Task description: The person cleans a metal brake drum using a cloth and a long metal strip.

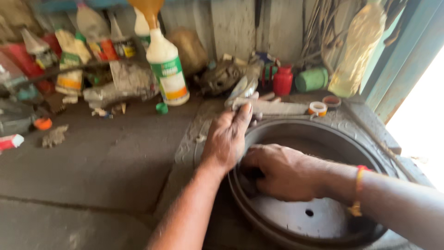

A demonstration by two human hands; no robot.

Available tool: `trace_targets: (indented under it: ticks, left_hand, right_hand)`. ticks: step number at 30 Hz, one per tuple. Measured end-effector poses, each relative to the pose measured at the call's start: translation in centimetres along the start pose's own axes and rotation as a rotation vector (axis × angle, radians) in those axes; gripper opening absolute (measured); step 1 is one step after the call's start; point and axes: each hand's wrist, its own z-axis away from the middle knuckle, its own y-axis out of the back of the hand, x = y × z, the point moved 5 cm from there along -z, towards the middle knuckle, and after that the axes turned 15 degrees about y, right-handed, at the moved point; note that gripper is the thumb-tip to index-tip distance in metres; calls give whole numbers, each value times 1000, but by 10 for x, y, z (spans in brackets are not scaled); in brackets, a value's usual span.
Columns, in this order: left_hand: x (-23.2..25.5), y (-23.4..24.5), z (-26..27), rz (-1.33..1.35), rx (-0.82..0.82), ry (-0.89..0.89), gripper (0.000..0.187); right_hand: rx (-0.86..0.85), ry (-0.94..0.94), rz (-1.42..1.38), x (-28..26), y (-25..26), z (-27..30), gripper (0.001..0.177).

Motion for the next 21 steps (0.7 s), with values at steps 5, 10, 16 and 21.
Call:
trace_targets:
  ticks: [5,10,16,21]
  left_hand:
    - [11,-8,-4,183,-86,-49,42]
    - [2,-7,-7,188,-101,-41,41]
    - [-2,-8,-6,163,-91,-37,42]
    - [7,-11,-8,276,-186,-64,43]
  right_hand:
    - [-399,-58,-246,-28,3,39,25]
    - [-772,-259,-8,-19,26,67,22]
    - [-412,-52,590,21,68,44,23]
    - [-267,139,593,27,24,35,31]
